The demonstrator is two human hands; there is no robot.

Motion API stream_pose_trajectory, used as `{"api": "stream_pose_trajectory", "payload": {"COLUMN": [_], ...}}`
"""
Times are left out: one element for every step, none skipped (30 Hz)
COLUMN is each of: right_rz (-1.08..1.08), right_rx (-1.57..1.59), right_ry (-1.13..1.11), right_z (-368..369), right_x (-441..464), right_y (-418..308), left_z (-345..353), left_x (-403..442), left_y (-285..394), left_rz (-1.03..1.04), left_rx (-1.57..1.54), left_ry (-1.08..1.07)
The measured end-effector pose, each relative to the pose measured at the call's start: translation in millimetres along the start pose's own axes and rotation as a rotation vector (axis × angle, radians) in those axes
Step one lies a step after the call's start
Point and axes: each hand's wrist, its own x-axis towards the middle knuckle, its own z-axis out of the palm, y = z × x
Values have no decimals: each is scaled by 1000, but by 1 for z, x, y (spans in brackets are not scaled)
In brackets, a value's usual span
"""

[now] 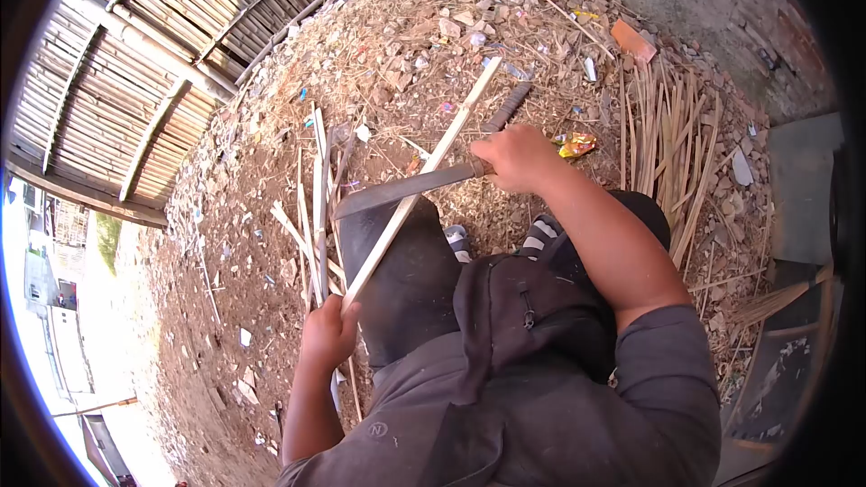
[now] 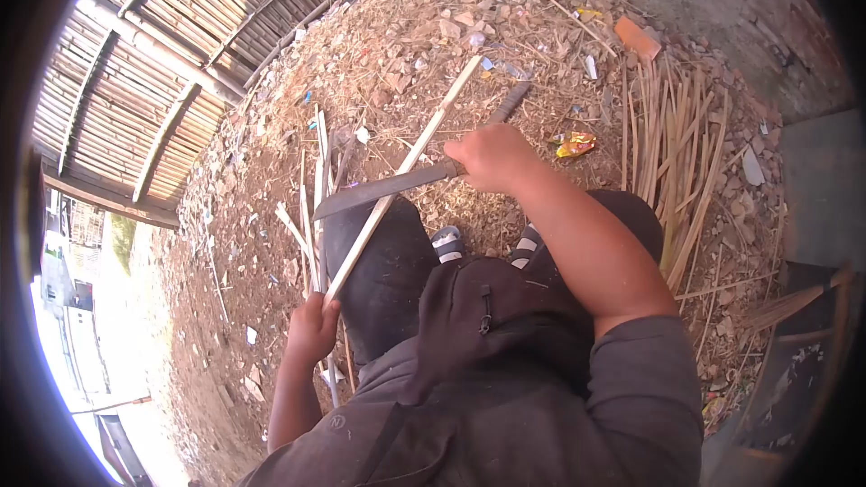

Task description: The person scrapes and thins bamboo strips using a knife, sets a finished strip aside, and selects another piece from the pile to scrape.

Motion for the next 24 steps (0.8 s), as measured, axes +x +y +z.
{"api": "stream_pose_trajectory", "payload": {"right_rz": [154,311,467,509,550,585,606,627,652,610,581,553,524,502,422,343,266,187,120,52,-15,-49,-40,-33], "right_rx": [147,290,424,440,461,482,470,457,444,471,469,467,460,492,462,433,405,411,350,289,227,208,200,193], "right_ry": [39,77,133,190,235,278,266,255,240,327,315,306,300,268,258,249,239,220,205,190,174,145,111,77], "right_z": [8,22,23,21,22,20,20,21,19,19,18,12,4,-3,-3,-1,0,-1,1,3,5,7,5,1], "right_x": [0,2,6,6,2,3,6,7,5,4,3,2,2,0,1,1,1,0,1,2,4,5,6,6], "right_y": [13,39,65,83,96,97,95,92,85,77,71,62,55,47,42,38,34,25,17,10,3,-3,-5,-7], "left_z": [1,1,0,-3,-4,-5,-6,-7,-7,-5,-3,1,-1,-5,-7,-5,-1,1,1,1,1,1,2,0], "left_x": [-5,-14,-15,-13,-13,-15,-14,-15,-13,-12,-13,-12,-11,-8,-6,-5,-4,-4,-2,-1,0,1,2,2], "left_y": [-3,-7,-11,-14,-14,-15,-15,-10,-12,-14,-16,-21,-17,-10,-7,-9,-15,-17,-17,-16,-16,-18,-23,-25], "left_rz": [-11,-28,-34,-38,-48,-63,-77,-77,-69,-63,-58,-27,-65,-102,-141,-160,-178,-198,-208,-218,-229,-232,-237,-243], "left_rx": [2,20,36,59,55,48,41,29,4,-22,-48,-33,-97,-161,-225,-312,-398,-482,-532,-582,-633,-668,-704,-740], "left_ry": [4,4,20,31,16,4,0,0,-4,-14,-29,-32,-97,-157,-216,-253,-291,-331,-360,-389,-417,-442,-467,-491]}}
